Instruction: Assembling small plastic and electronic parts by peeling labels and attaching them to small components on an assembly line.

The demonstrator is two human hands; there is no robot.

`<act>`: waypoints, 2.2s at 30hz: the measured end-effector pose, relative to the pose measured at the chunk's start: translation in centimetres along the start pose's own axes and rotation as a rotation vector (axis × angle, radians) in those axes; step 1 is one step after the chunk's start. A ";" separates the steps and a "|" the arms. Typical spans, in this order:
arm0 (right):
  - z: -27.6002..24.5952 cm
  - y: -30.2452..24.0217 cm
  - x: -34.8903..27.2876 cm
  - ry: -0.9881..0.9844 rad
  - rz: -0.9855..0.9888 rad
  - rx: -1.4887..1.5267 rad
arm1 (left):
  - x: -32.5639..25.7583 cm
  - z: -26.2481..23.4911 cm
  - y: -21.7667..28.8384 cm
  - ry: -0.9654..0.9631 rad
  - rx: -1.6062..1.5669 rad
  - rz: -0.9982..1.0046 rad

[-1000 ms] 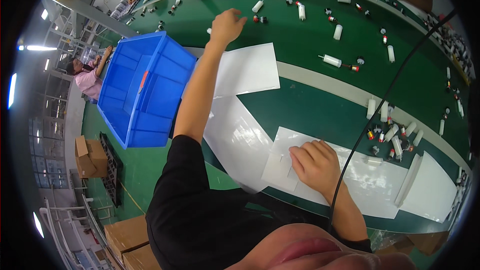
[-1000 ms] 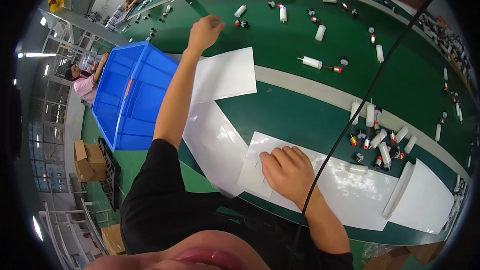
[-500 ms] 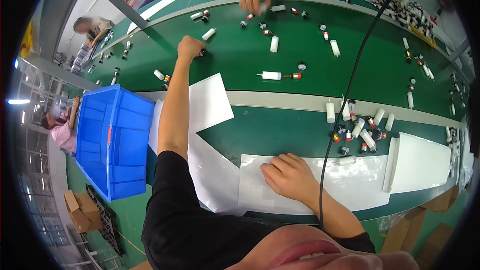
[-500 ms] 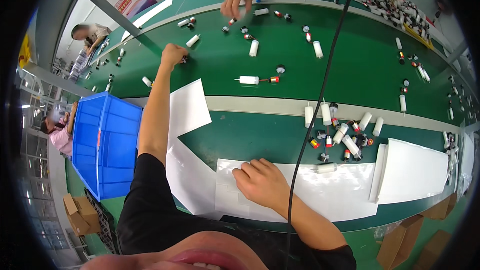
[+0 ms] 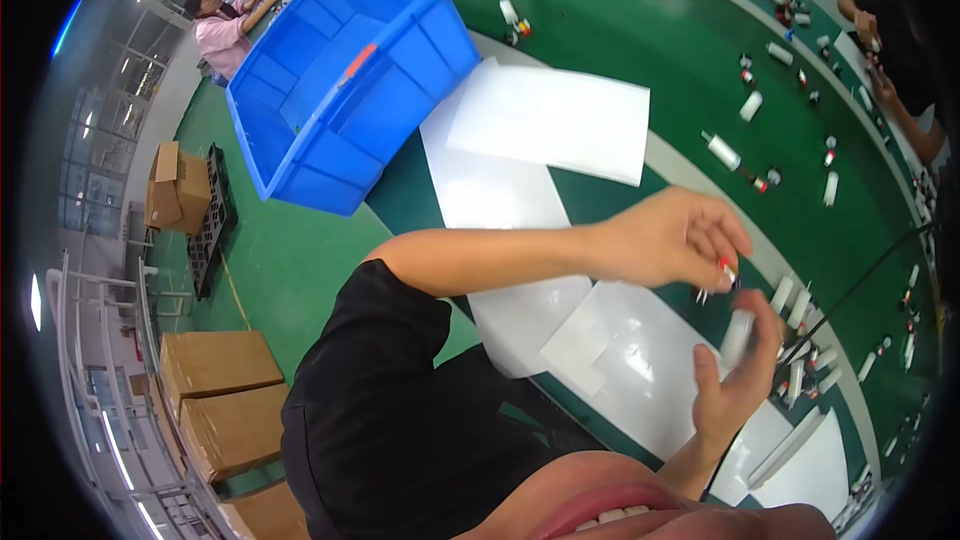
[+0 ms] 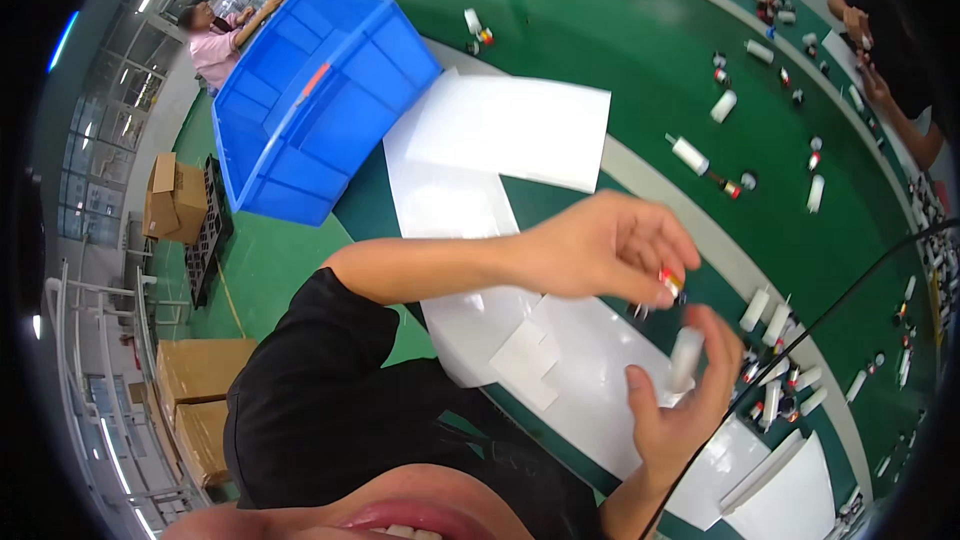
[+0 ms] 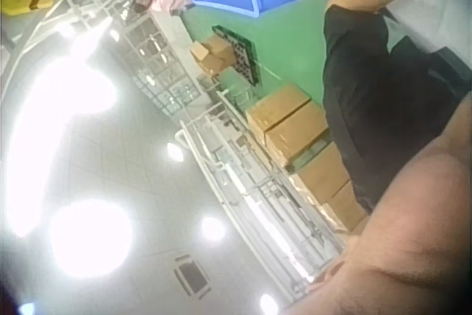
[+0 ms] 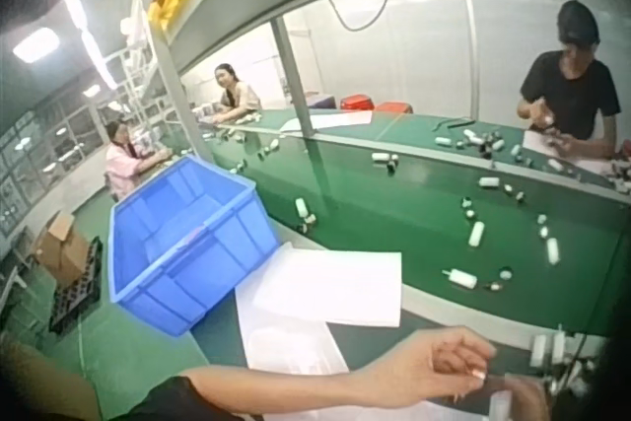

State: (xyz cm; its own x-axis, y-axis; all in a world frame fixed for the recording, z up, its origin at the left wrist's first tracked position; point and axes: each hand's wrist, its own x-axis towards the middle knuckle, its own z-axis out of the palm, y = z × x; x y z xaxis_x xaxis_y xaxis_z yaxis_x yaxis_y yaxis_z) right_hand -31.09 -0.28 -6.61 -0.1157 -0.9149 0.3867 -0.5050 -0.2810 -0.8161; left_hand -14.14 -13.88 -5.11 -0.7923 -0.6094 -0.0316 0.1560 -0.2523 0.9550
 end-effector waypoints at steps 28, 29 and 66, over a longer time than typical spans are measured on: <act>3.6 0.3 -0.4 0.106 0.416 0.659 | -2.4 1.4 -7.3 0.190 -0.379 0.188; 3.6 0.4 -0.3 0.108 0.470 0.638 | -2.4 1.3 -7.4 0.212 -0.333 0.202; 8.8 -0.5 -1.3 -0.318 -0.194 -0.594 | -1.4 -2.3 -4.1 0.692 -0.159 0.369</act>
State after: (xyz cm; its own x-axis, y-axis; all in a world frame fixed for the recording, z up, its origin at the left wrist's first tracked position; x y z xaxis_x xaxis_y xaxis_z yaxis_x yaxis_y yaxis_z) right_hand -23.15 -1.56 -10.50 0.2343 -0.9301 0.2830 -0.8835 -0.3252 -0.3371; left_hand -12.35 -13.72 -9.61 -0.1360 -0.9893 0.0524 0.4601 -0.0162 0.8877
